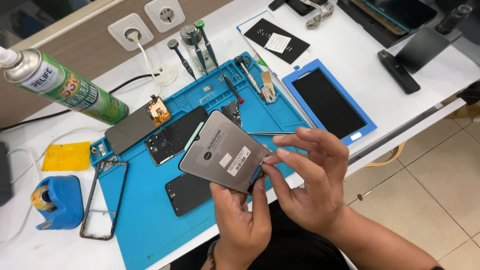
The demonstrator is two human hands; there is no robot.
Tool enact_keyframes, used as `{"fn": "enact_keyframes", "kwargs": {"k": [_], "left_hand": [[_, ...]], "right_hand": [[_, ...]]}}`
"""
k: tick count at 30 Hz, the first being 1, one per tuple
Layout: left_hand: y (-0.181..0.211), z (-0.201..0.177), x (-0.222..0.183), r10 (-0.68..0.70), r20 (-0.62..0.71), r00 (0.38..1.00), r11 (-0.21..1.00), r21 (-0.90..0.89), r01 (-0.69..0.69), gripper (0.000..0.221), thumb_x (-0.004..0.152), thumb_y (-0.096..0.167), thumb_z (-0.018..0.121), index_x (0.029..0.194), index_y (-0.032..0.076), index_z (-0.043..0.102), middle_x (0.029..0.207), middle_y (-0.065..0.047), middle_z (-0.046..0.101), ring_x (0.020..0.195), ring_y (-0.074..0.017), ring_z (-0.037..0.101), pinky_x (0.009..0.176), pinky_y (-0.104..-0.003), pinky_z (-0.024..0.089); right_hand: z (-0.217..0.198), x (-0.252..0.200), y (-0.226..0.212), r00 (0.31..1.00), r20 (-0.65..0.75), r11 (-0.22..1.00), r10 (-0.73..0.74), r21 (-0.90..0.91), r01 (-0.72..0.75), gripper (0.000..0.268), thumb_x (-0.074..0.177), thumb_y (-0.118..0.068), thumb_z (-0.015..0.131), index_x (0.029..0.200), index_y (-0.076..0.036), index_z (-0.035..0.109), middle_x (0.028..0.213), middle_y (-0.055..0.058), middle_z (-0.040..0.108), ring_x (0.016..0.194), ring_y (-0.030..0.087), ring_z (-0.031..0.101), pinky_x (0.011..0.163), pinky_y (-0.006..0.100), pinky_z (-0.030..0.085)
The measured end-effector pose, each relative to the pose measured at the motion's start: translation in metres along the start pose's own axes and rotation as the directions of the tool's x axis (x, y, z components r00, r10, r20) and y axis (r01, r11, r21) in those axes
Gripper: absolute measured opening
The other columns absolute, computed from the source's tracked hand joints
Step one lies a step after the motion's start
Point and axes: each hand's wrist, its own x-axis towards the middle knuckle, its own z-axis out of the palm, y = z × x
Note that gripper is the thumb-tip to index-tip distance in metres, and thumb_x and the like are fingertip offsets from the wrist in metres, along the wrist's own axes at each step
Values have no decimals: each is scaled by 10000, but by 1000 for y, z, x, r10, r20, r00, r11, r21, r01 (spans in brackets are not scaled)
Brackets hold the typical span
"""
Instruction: The person uses tweezers and a screwdriver to remove components from a disassembled smartphone on a blue mat. They then clean the phone's back cover with a cotton swab and open a box to retrieve a new screen replacement.
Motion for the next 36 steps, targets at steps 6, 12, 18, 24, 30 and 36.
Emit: {"fn": "enact_keyframes", "kwargs": {"k": [6, 12, 18, 24, 30, 36], "left_hand": [[0, 4, -3, 59, 9, 998, 998, 18, -59, 463, 916, 0, 482, 1317, -82, 267, 1308, -268, 527, 1229, -339, 587, 1018, -360, 522], [-8, 2, -4, 113, 40, 993, 982, 149, -118, 410, 923, 12, 471, 1282, -97, 306, 1315, -272, 504, 1254, -350, 561, 1027, -355, 513], [-4, 2, -1, 90, 56, 994, 981, 165, -98, 382, 925, 12, 461, 1261, -90, 310, 1262, -252, 554, 1210, -333, 600, 994, -341, 532], [-6, 3, 1, 92, 23, 996, 995, 47, -93, 365, 925, -21, 450, 1241, -77, 277, 1246, -269, 541, 1171, -335, 618, 981, -346, 543], [-1, 4, 5, 75, 25, 997, 997, -3, -74, 408, 939, 1, 436, 1293, -81, 251, 1316, -284, 505, 1245, -356, 568, 1016, -355, 519], [-5, 4, 4, 66, 6, 998, 998, -11, -66, 385, 936, 14, 437, 1270, -81, 268, 1308, -287, 516, 1241, -350, 571, 976, -340, 529]], "right_hand": [[-3, -1, 2, 1000, -19, 999, -20, -38, 19, 388, 903, 33, 717, 1182, -115, 493, 1282, 158, 316, 1024, 284, 702, 813, 328, 708], [-5, 3, 2, 999, 34, 999, 2, -37, 0, 375, 923, 29, 690, 1205, -114, 489, 1297, 181, 325, 999, 279, 715, 843, 319, 671], [-5, 8, 3, 991, 137, 999, 10, 33, -14, 352, 905, 60, 645, 1187, -96, 504, 1308, 200, 321, 959, 244, 687, 881, 342, 626], [1, 3, 5, 992, 123, 998, 35, 49, -42, 342, 892, 58, 642, 1162, -110, 518, 1286, 173, 334, 897, 215, 672, 834, 319, 618], [4, 2, 4, 991, 108, 992, 81, 90, -91, 381, 852, 76, 666, 1150, -116, 525, 1272, 167, 352, 820, 182, 680, 874, 337, 590], [8, -1, 2, 991, 81, 988, 104, 106, -112, 379, 824, 60, 684, 1122, -127, 543, 1239, 154, 373, 715, 147, 671, 866, 334, 592]]}}
